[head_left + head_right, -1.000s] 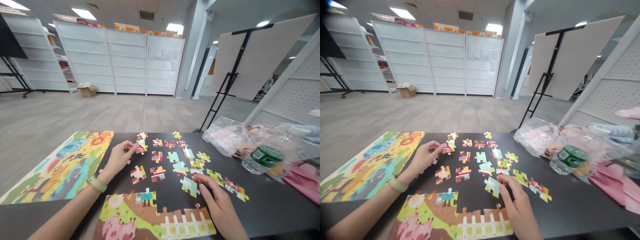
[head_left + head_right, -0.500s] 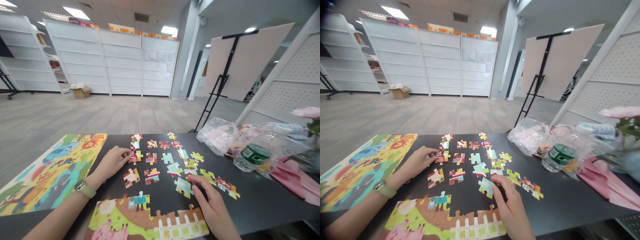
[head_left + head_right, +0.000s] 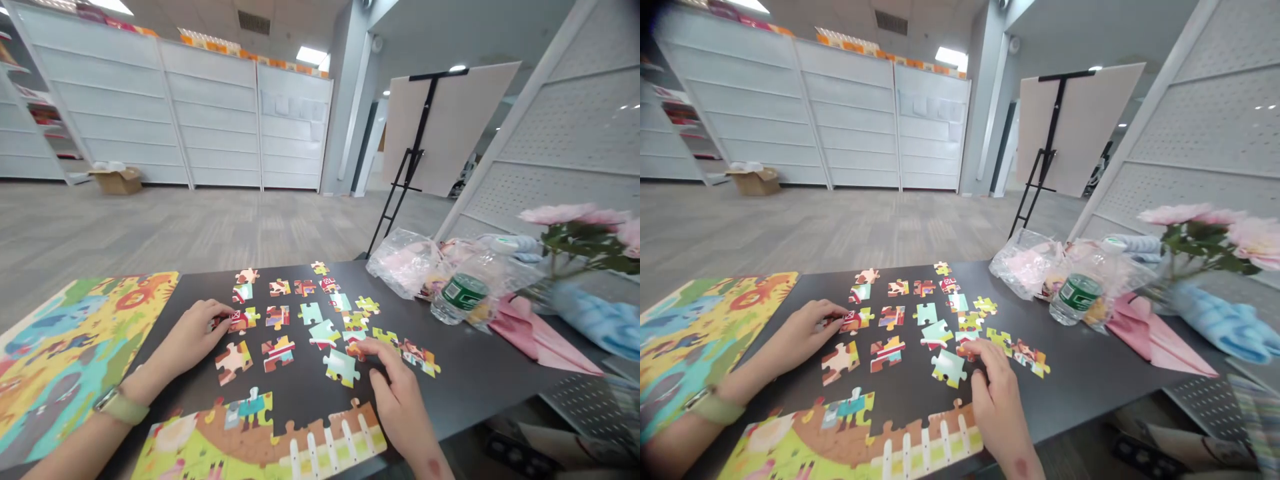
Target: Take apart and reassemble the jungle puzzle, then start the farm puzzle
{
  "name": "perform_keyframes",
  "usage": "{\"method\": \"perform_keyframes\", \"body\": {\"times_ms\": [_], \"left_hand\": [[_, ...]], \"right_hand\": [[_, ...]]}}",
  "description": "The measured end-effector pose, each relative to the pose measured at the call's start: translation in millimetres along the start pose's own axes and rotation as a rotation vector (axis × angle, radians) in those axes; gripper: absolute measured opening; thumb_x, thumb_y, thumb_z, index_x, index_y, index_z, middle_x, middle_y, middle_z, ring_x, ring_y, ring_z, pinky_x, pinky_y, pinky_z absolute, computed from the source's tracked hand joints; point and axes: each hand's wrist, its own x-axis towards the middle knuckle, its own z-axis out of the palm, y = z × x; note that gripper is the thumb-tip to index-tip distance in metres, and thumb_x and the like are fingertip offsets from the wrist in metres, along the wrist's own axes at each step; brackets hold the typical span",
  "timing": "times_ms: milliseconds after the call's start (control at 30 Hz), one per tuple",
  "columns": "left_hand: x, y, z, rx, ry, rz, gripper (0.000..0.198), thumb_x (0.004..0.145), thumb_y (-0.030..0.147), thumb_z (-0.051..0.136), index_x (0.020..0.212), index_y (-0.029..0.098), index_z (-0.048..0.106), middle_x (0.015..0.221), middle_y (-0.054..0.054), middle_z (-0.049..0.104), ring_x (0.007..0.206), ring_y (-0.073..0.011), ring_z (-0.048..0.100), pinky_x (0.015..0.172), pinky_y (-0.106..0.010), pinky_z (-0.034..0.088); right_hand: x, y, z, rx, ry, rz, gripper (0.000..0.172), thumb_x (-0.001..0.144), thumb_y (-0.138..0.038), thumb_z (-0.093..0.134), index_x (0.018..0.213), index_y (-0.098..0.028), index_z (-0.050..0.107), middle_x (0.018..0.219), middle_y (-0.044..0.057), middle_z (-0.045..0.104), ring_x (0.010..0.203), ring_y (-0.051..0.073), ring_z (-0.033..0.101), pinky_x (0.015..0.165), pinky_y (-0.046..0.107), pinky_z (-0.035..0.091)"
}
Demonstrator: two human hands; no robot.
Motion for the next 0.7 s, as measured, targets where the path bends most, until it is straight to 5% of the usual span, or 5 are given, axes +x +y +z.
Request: {"method": "perform_keyframes", "body": {"times_ms": [300,533,700], "left_hand": [[0,0,-2.7,0.003,-0.017,-0.005,0.039,0.095,0.045,0.046,0.103,0.022,0.076,0.101,-0.008,0.075,0.096,-0.0292,0.065,0.085,-0.041,0.049],[0,-2,-1.4,-0.005,-0.016,0.004,0.037,0.095,0.046,0.047,0.104,0.024,0.076,0.103,-0.007,0.075,0.097,-0.029,0.065,0.085,-0.039,0.05],[-1,-8,2.2,-0.016,-0.012,-0.004,0.038,0.095,0.048,0.047,0.105,0.025,0.076,0.103,-0.007,0.074,0.097,-0.0289,0.066,0.084,-0.039,0.051]], "right_hand": [[20,0,-5,-0.088,-0.098,-0.08,0.028,0.098,-0.023,0.041,0.104,-0.025,0.069,0.111,0.006,0.072,0.11,0.025,0.064,0.096,0.041,0.051],[131,-3,-42,-0.342,-0.206,-0.185,0.036,0.096,-0.016,0.041,0.114,-0.021,0.07,0.108,0.007,0.076,0.104,0.023,0.068,0.094,0.037,0.05],[178,17,-34,-0.417,-0.3,-0.13,0.03,0.092,-0.016,0.05,0.111,-0.02,0.072,0.094,0.004,0.078,0.087,0.021,0.071,0.081,0.031,0.051]]}}
